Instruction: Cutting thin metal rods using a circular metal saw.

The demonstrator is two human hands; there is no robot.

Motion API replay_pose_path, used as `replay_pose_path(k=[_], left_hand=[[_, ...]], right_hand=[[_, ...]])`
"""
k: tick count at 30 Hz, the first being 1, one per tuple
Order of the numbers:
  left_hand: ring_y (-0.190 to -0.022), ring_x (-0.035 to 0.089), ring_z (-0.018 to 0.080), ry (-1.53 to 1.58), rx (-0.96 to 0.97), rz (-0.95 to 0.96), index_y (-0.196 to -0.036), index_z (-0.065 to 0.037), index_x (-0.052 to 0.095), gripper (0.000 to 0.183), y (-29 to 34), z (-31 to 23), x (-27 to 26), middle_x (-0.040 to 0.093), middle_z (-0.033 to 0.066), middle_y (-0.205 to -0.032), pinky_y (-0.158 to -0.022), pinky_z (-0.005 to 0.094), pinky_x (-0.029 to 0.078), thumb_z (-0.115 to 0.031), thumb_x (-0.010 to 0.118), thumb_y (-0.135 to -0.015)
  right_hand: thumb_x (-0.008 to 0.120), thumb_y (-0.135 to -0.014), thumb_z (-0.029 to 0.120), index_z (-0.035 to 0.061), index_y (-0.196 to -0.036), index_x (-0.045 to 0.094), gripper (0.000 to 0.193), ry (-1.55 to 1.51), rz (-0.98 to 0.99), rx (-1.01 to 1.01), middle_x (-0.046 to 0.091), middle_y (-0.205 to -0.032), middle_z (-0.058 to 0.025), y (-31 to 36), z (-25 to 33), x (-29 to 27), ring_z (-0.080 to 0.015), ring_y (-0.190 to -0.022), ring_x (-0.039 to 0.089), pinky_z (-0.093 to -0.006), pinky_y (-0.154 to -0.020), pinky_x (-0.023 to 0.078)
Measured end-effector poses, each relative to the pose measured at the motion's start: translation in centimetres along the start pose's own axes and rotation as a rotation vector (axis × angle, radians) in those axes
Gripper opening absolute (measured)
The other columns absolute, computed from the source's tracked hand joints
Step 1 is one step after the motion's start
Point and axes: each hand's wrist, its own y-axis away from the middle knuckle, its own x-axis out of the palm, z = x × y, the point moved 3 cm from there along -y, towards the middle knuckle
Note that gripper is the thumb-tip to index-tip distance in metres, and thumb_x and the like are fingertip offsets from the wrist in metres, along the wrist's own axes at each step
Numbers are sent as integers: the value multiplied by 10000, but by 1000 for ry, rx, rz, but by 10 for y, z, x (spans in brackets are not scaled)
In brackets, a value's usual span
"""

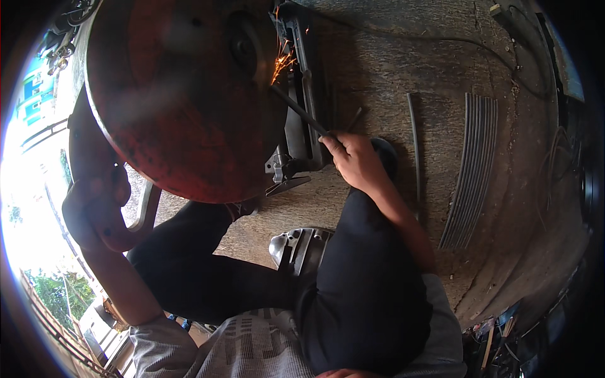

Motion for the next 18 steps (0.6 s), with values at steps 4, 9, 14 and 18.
replay_pose_path(k=[4, 9, 14, 18], left_hand=[[-611, 431, 138, 3, -18, 51, -958, 56, 524, 348, -6, 13, 5, 515, 72, -701, -555, 256, 332, -226, 557, -757], [-613, 432, 138, 5, 0, 123, -951, 53, 526, 343, -1, 5, 9, 516, 72, -701, -556, 256, 332, -227, 559, -756], [-614, 432, 138, 9, 9, 198, -945, 51, 528, 338, 0, 3, 14, 516, 72, -701, -556, 256, 332, -227, 560, -756], [-615, 433, 139, 11, 19, 257, -940, 49, 530, 334, 0, 2, 16, 516, 72, -701, -556, 257, 332, -228, 562, -755]], right_hand=[[503, -967, 265, 11, -941, 628, 284, -86, 58, 96, 456, -531, -54, 2, -11, 3, -171, -482, 464, -315, -464, 365], [498, -960, 301, 18, -888, 625, 319, -81, 83, 148, 525, -566, -151, 2, -4, 0, -314, -528, 561, -389, -512, 414], [518, -948, 297, 13, -847, 613, 316, 40, 10, 28, 528, -573, -155, 1, 5, -5, -322, -535, 560, -394, -516, 413], [525, -945, 293, 15, -840, 613, 310, 71, 11, 21, 528, -574, -157, 0, 6, -5, -329, -541, 561, -397, -518, 413]])
